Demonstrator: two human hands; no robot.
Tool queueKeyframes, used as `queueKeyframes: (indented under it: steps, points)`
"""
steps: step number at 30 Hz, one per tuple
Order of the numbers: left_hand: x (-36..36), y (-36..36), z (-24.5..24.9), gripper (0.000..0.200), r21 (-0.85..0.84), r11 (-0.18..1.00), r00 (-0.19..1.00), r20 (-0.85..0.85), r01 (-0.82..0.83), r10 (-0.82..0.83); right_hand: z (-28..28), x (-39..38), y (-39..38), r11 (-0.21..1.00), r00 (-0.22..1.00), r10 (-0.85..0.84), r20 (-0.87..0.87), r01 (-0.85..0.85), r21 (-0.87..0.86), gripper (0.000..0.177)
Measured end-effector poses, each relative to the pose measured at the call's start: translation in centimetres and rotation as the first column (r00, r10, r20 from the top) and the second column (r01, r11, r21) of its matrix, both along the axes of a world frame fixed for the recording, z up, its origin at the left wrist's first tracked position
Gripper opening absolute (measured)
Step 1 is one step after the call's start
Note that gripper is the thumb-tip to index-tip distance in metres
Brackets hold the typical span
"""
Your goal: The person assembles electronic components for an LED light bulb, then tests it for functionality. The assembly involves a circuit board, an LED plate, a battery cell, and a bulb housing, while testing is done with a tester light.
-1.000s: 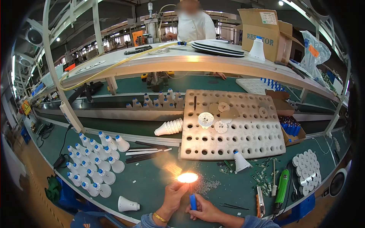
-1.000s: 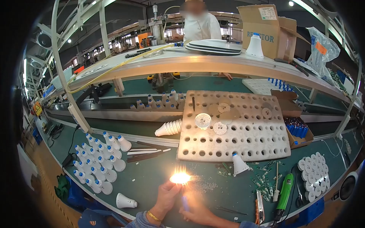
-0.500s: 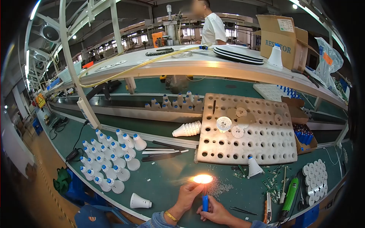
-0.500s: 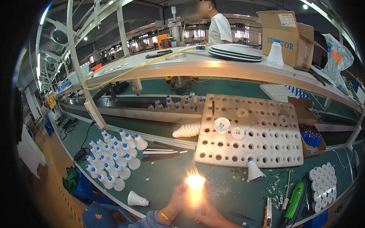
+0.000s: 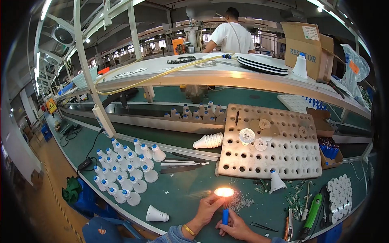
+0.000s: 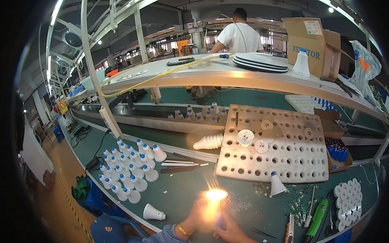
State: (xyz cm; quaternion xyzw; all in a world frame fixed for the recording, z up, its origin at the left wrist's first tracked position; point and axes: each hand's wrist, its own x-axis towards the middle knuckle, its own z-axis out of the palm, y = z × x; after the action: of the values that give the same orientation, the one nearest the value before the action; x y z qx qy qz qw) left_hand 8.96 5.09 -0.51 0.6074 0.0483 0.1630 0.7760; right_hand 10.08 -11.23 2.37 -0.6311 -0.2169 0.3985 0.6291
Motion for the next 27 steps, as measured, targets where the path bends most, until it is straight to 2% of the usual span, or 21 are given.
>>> queueKeyframes:
  steps: [2, 5, 7, 10, 11, 14, 17, 20, 23, 27]
  points:
    - [0.0, 0.0, 0.0, 0.019, 0.019, 1.000, 1.000, -0.013, 0.002, -0.002, 0.2, -0.1, -0.1, 1.000, 1.000, -0.005, 0.024, 0.005, -0.009, 0.072]
    - [0.2, 0.0, -0.3, 0.020, -0.040, 0.999, 1.000, 0.015, 0.027, -0.026, 0.5, -0.2, -0.1, 1.000, 1.000, -0.011, 0.027, 0.012, -0.021, 0.072]
    - [0.2, 0.0, 0.1, 0.021, 0.101, 0.995, 0.998, 0.053, 0.018, -0.024, 0.8, -0.2, -0.2, 0.999, 0.999, -0.009, 0.040, 0.011, -0.032, 0.071]
    - [0.1, 0.0, 0.1, 0.021, 0.152, 0.988, 0.996, 0.083, 0.017, -0.030, 0.1, -0.1, -0.3, 0.999, 0.999, -0.010, 0.034, 0.009, 0.036, 0.070]
    - [0.1, 0.0, 0.1, 0.022, 0.101, 0.994, 0.997, 0.072, 0.032, -0.039, -0.2, -0.1, -0.3, 0.997, 1.000, -0.011, 0.028, 0.009, 0.072, 0.069]
    - [0.1, 0.2, 0.0, 0.022, -0.140, 0.986, 0.996, 0.012, 0.088, -0.088, 0.7, -0.3, -0.1, 0.999, 0.997, -0.052, 0.056, 0.052, 0.002, 0.051]
    - [0.4, 0.0, -0.5, 0.022, -0.272, 0.954, 0.992, 0.044, 0.122, -0.115, -3.6, 1.4, -0.4, 0.989, 0.993, 0.113, -0.035, -0.109, 0.098, 0.052]
    - [0.8, 0.2, -1.8, 0.022, -0.359, 0.920, 0.987, 0.026, 0.159, -0.161, -3.1, 1.2, -0.4, 0.988, 0.995, 0.089, -0.044, -0.082, 0.128, 0.050]
    - [-0.2, -0.1, 0.5, 0.022, -0.205, 0.974, 0.966, -0.219, 0.093, -0.139, -3.8, 1.7, -0.3, 0.987, 0.996, 0.073, -0.058, -0.063, 0.146, 0.044]
    - [-0.4, -0.1, 0.8, 0.023, -0.118, 0.990, 0.993, -0.083, 0.077, -0.087, -3.7, 1.6, 0.6, 0.996, 0.998, -0.003, -0.068, 0.008, 0.084, 0.037]
